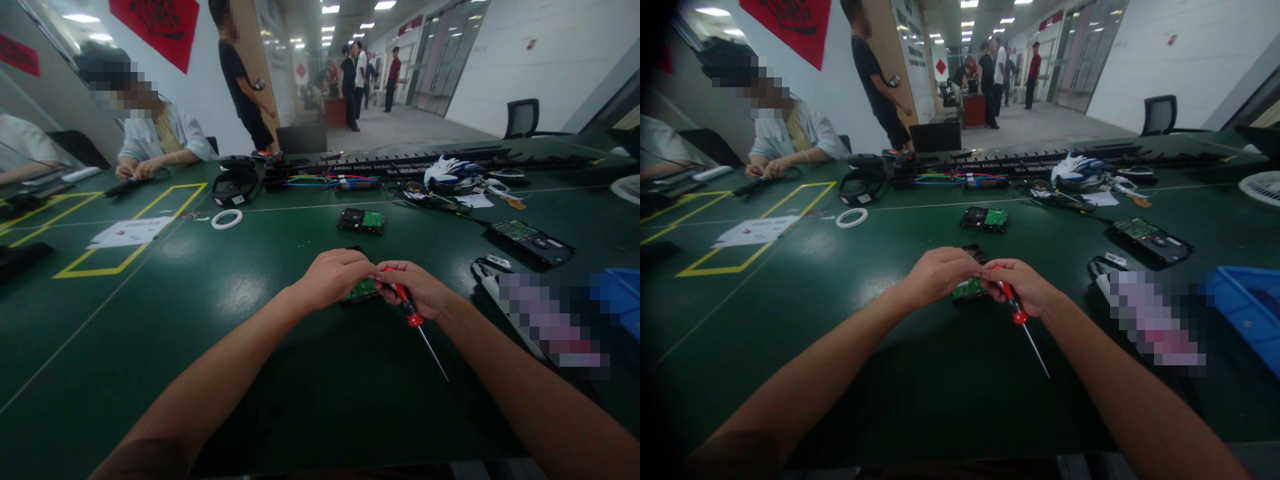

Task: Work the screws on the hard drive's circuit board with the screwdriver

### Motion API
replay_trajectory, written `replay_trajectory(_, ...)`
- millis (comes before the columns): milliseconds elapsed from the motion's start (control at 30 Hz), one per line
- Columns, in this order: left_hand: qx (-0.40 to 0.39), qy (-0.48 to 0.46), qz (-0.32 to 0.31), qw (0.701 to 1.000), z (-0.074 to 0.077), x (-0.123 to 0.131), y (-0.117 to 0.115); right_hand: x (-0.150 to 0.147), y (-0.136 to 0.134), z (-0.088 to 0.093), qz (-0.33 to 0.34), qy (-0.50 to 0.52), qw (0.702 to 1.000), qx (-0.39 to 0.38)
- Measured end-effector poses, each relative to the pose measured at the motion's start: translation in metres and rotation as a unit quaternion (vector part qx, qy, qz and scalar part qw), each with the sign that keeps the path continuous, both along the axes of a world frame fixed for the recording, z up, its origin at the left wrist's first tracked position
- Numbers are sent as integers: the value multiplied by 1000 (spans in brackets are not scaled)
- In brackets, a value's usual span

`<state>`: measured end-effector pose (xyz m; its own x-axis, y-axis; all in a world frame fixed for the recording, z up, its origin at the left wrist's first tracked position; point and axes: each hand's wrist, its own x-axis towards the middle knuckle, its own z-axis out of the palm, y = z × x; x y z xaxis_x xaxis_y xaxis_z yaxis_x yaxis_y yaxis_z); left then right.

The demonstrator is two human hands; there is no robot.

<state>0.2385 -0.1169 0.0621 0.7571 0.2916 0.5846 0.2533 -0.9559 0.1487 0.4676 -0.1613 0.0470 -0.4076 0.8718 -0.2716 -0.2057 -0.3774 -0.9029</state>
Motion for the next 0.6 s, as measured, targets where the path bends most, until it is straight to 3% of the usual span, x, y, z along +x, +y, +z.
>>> replay_trajectory(100, -15, -30, 40, 999, 4, -5, 3, 2, 1, 1, -3, -8, 1000, 0)
replay_trajectory(267, -37, -86, 190, 977, 17, -16, 10, 11, 7, 3, -29, -18, 999, 1)
replay_trajectory(433, -60, 51, 258, 963, 22, -15, 9, 20, 15, 0, -67, -23, 998, -3)
replay_trajectory(600, -60, 183, 226, 955, 12, 11, -19, 21, 18, -4, -76, -34, 996, -34)
